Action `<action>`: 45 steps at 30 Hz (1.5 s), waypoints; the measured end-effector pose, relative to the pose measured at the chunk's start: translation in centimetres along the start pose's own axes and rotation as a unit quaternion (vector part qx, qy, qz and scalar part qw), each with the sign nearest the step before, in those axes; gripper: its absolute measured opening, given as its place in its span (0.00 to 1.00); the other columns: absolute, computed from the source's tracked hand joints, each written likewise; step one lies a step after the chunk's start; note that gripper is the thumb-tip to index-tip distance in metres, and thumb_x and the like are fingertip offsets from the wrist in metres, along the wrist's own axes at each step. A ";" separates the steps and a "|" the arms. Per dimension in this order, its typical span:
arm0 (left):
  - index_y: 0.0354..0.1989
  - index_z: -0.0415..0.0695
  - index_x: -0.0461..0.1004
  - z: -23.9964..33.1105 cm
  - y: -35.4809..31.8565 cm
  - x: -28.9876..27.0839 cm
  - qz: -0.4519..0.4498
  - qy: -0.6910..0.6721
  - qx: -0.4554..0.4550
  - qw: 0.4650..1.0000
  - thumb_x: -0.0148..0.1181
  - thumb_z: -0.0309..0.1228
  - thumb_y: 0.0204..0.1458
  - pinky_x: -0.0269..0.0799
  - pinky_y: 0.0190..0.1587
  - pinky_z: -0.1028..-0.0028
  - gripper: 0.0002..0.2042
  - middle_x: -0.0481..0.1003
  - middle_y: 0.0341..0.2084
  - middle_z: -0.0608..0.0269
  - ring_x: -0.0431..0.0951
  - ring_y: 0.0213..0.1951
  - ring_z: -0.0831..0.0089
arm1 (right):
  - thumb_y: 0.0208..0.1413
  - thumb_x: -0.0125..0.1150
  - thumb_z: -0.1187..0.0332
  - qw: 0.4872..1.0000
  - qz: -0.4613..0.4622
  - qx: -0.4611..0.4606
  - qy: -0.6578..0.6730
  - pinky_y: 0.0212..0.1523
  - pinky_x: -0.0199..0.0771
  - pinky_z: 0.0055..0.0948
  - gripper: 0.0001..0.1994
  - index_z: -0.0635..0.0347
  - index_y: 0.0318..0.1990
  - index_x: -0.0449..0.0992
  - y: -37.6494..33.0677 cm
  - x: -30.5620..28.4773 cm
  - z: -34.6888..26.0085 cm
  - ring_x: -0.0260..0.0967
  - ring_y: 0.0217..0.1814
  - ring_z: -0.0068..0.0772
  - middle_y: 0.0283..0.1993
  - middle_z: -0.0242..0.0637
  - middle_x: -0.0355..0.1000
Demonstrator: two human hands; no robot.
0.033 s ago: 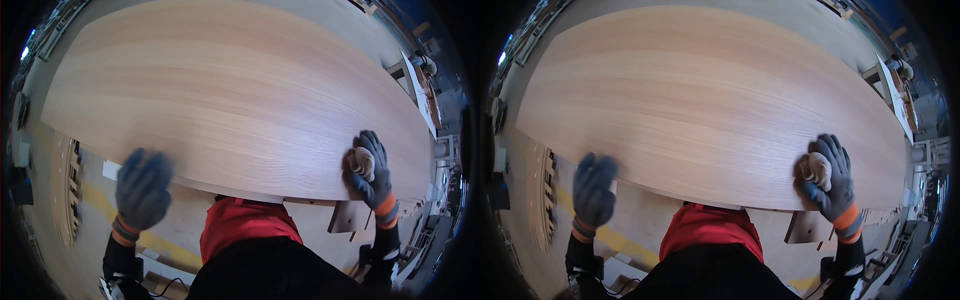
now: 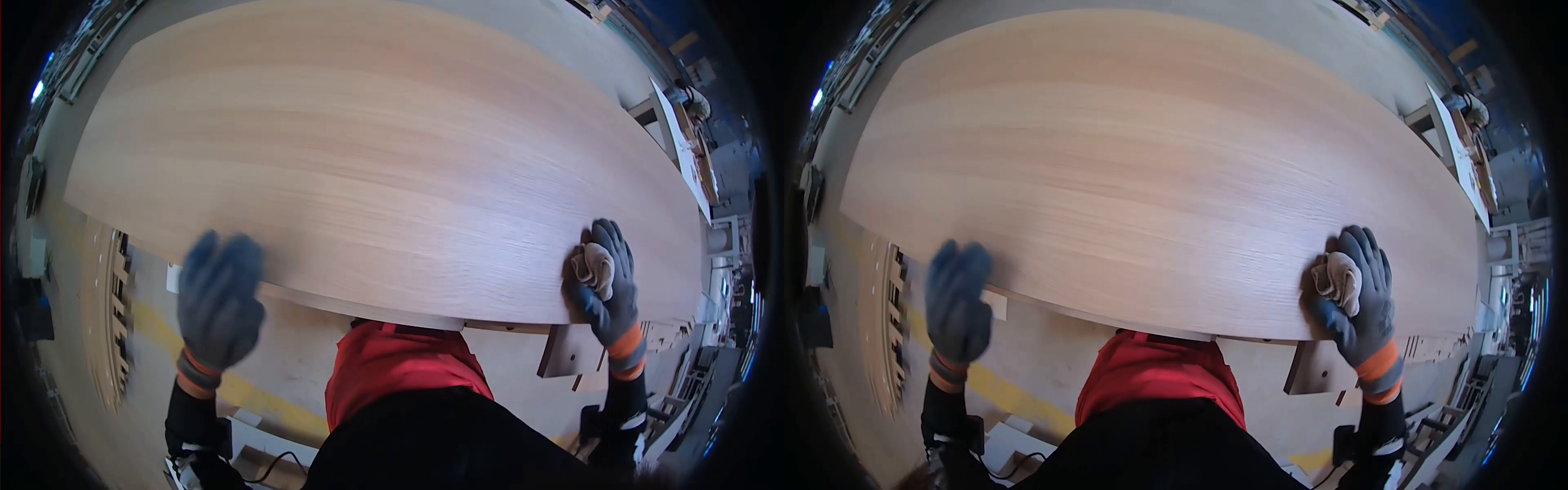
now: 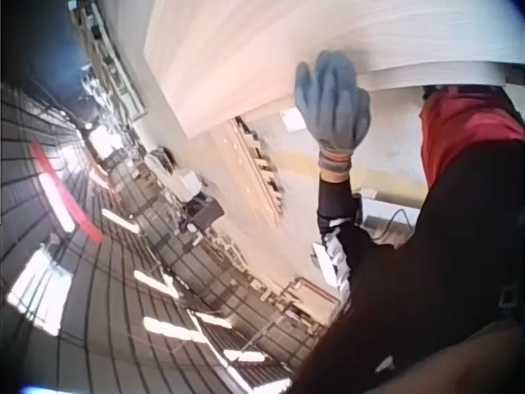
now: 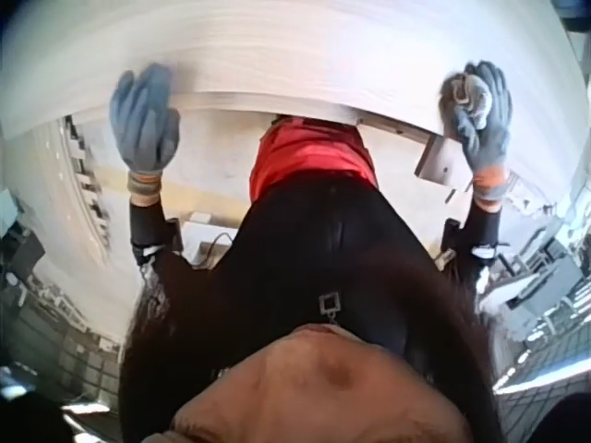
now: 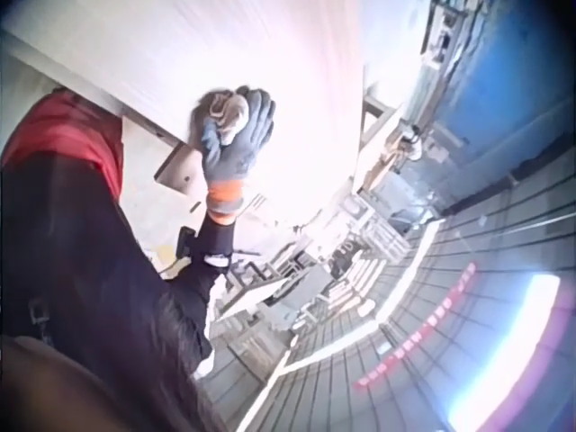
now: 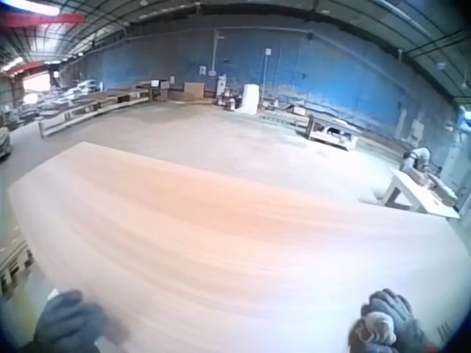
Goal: Cleaning large wood panels by wiping them with a cloth and using a scraper to remove surface debris.
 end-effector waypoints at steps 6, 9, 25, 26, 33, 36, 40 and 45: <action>0.54 0.35 0.72 -5.0 4.0 1.5 -0.010 0.070 -0.048 0.996 0.48 0.35 0.53 0.50 0.65 0.50 0.22 0.71 0.54 0.50 0.66 0.60 0.50 | 0.50 0.57 0.41 0.999 0.018 0.039 -0.032 0.69 0.44 0.54 0.39 0.66 0.60 0.65 0.0 3.5 -8.8 0.54 0.70 0.57 0.63 0.52 0.63; 0.54 0.35 0.72 -5.3 3.4 1.2 0.002 0.063 -0.034 0.997 0.44 0.37 0.57 0.51 0.65 0.52 0.22 0.70 0.56 0.50 0.66 0.61 0.50 | 0.48 0.60 0.44 1.000 0.008 0.006 0.024 0.65 0.51 0.53 0.33 0.56 0.58 0.68 4.3 4.4 -15.8 0.59 0.65 0.54 0.59 0.48 0.64; 0.49 0.36 0.72 2.8 2.2 1.8 -0.069 0.016 0.097 0.993 0.42 0.45 0.59 0.48 0.62 0.35 0.24 0.71 0.52 0.48 0.69 0.57 0.46 | 0.56 0.62 0.57 0.961 0.166 0.221 -0.001 0.49 0.72 0.36 0.17 0.58 0.46 0.73 -1.2 0.1 6.6 0.72 0.47 0.47 0.44 0.45 0.73; 0.49 0.36 0.72 3.6 2.9 2.2 -0.071 0.016 0.101 0.992 0.42 0.45 0.59 0.48 0.62 0.35 0.24 0.71 0.52 0.48 0.69 0.57 0.46 | 0.55 0.62 0.56 0.955 0.171 0.243 -0.015 0.50 0.72 0.36 0.18 0.58 0.47 0.73 -2.1 -0.5 7.5 0.72 0.47 0.47 0.45 0.45 0.73; 0.41 0.46 0.76 4.1 3.8 2.5 -0.036 0.028 0.098 0.994 0.49 0.45 0.52 0.47 0.61 0.34 0.18 0.74 0.47 0.55 0.70 0.56 0.51 | 0.55 0.63 0.54 0.942 0.187 0.271 0.061 0.53 0.70 0.34 0.23 0.59 0.53 0.72 -2.3 -0.2 9.6 0.73 0.51 0.41 0.49 0.44 0.75; 0.40 0.46 0.76 4.1 3.9 2.4 -0.036 0.027 0.097 0.994 0.49 0.45 0.51 0.47 0.61 0.34 0.18 0.74 0.46 0.55 0.71 0.56 0.51 | 0.55 0.63 0.54 0.942 0.174 0.287 0.022 0.56 0.69 0.35 0.27 0.62 0.57 0.69 -1.8 0.2 9.8 0.72 0.53 0.42 0.52 0.47 0.73; 0.50 0.37 0.71 7.9 5.5 3.3 -0.070 -0.025 0.177 0.981 0.48 0.43 0.53 0.44 0.64 0.36 0.23 0.72 0.52 0.47 0.68 0.59 0.45 | 0.48 0.69 0.52 0.923 0.223 0.307 0.062 0.60 0.68 0.39 0.46 0.66 0.68 0.51 -3.4 -1.2 9.4 0.61 0.65 0.50 0.63 0.58 0.61; 0.47 0.40 0.75 13.1 6.6 5.3 -0.036 -0.008 0.258 0.965 0.48 0.49 0.58 0.54 0.60 0.39 0.24 0.75 0.47 0.51 0.73 0.54 0.52 | 0.35 0.75 0.47 0.911 0.356 0.209 0.015 0.68 0.48 0.55 0.57 0.60 0.70 0.48 -2.4 -5.0 3.2 0.43 0.74 0.55 0.70 0.56 0.49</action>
Point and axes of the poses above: each hand's wrist, its own y-axis towards the middle knuckle, its own x-axis out of the palm, z = x × y, the point moved 6 cm from there along y, towards the middle knuckle
